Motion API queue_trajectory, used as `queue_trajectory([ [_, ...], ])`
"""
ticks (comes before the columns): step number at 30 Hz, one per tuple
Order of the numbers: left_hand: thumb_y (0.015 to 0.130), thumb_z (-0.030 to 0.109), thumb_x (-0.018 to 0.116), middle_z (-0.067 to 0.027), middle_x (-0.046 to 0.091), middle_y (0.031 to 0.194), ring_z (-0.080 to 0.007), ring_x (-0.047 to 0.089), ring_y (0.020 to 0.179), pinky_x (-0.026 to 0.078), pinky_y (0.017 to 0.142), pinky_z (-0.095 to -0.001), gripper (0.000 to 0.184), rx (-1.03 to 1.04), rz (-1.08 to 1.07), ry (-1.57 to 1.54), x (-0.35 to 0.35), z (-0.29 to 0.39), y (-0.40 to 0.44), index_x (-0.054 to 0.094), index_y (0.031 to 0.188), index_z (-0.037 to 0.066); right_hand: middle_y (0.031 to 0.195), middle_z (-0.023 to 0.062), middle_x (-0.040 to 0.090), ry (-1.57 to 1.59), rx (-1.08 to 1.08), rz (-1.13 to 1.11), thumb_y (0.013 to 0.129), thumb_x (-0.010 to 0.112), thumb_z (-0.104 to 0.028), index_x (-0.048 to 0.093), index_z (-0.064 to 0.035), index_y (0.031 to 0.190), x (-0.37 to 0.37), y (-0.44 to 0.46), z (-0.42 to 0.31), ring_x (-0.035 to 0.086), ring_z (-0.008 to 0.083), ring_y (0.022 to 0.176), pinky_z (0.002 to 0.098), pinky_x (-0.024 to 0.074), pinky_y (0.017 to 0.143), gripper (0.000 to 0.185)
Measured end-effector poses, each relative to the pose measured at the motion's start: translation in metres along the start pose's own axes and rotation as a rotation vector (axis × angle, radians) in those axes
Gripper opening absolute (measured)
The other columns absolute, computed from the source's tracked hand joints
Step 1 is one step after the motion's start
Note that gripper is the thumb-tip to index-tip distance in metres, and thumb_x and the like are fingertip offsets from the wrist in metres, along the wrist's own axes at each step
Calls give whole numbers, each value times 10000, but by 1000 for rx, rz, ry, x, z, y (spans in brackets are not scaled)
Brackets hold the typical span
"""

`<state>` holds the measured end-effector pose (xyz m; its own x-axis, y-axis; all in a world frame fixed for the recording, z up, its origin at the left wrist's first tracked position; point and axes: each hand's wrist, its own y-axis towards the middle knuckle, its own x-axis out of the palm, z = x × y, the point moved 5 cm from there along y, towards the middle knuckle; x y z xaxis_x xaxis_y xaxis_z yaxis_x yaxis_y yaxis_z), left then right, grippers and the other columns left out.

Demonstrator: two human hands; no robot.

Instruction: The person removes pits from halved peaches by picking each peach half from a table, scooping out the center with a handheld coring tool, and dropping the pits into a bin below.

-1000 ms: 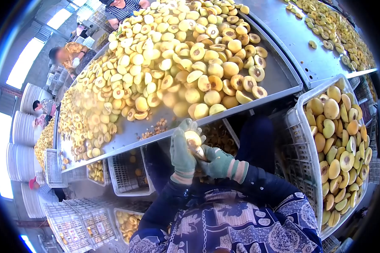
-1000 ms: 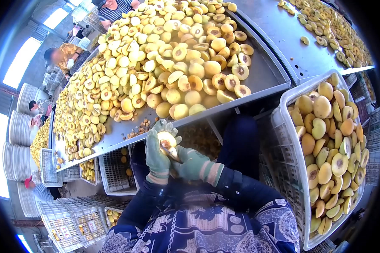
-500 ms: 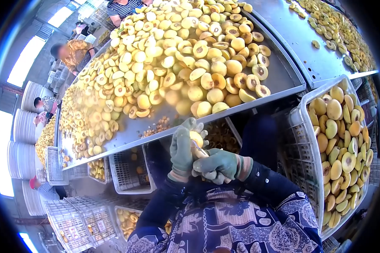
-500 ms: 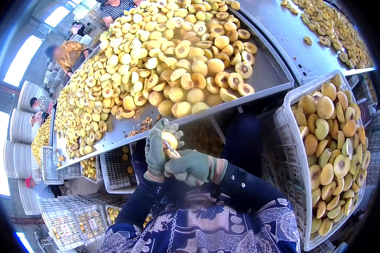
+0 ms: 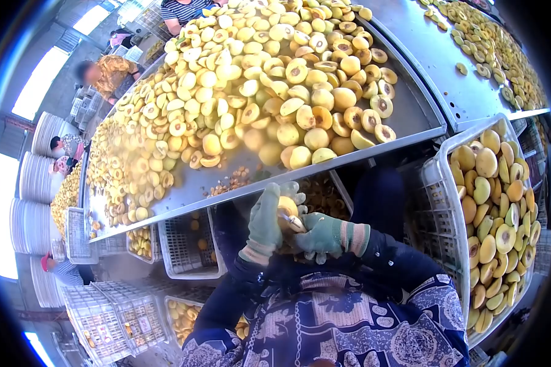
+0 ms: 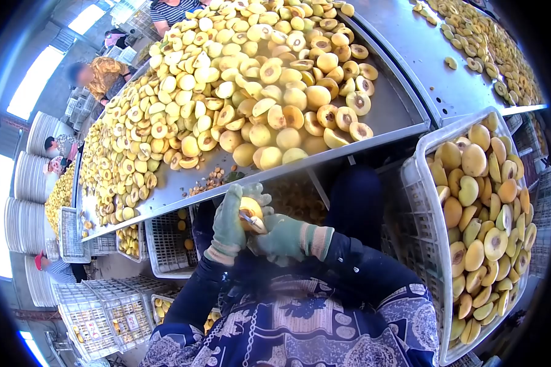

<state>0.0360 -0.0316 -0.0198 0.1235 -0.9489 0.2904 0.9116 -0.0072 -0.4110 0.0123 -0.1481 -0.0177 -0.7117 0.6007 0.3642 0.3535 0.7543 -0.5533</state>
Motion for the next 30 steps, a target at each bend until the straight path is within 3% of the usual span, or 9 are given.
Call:
queue_trajectory([
  [5,971,443,484,-180,662,979,-254,665,869,576,740,-342,531,-53,-86,41,1,-3,2,588,1128,-53,796,92,645,-318,26,175,890,585,-256,552,-35,1161,-9,-7,-6,612,140,572,242,517,469,351],
  [8,982,405,481,-169,659,1006,-251,660,912,574,762,-345,502,-87,-120,76,2,-2,4,583,1140,-60,878,132,666,-354,74,132,892,562,-234,505,-34,1232,-12,-9,-7,656,213,663,312,555,580,399],
  [11,996,364,470,-153,654,1059,-236,646,953,552,815,-335,470,-140,-183,84,-6,-11,9,585,1159,-62,914,172,675,-993,-97,289,887,568,-227,489,-48,1262,-20,-3,-9,679,281,772,376,548,722,423],
  [14,1002,341,467,-138,647,1105,-213,633,973,522,859,-316,453,-117,-229,165,-18,-19,19,596,1162,-62,1004,164,681,-1002,-35,329,869,597,-262,563,-50,1193,-23,-3,-9,660,334,932,420,504,836,389],
  [20,1001,330,472,-131,651,1100,-192,626,979,501,880,-295,442,-154,-167,262,-25,-14,17,611,1143,-64,1006,113,695,-1228,46,323,885,590,-239,591,-103,1183,-15,-7,-32,677,289,936,433,510,771,328],
  [26,980,333,521,-145,665,993,-196,652,848,538,777,-290,417,-146,24,65,-45,-18,15,631,1080,-56,1004,101,698,-1170,10,324,889,562,-222,547,-98,1233,-10,17,-30,679,287,930,418,504,794,366],
  [30,946,304,555,-112,670,933,-166,641,793,530,711,-263,363,-85,122,133,-51,-18,14,655,1037,-33,1018,97,698,-1188,23,286,876,576,-213,523,-91,1266,-8,27,-27,684,289,932,430,512,790,412],
])
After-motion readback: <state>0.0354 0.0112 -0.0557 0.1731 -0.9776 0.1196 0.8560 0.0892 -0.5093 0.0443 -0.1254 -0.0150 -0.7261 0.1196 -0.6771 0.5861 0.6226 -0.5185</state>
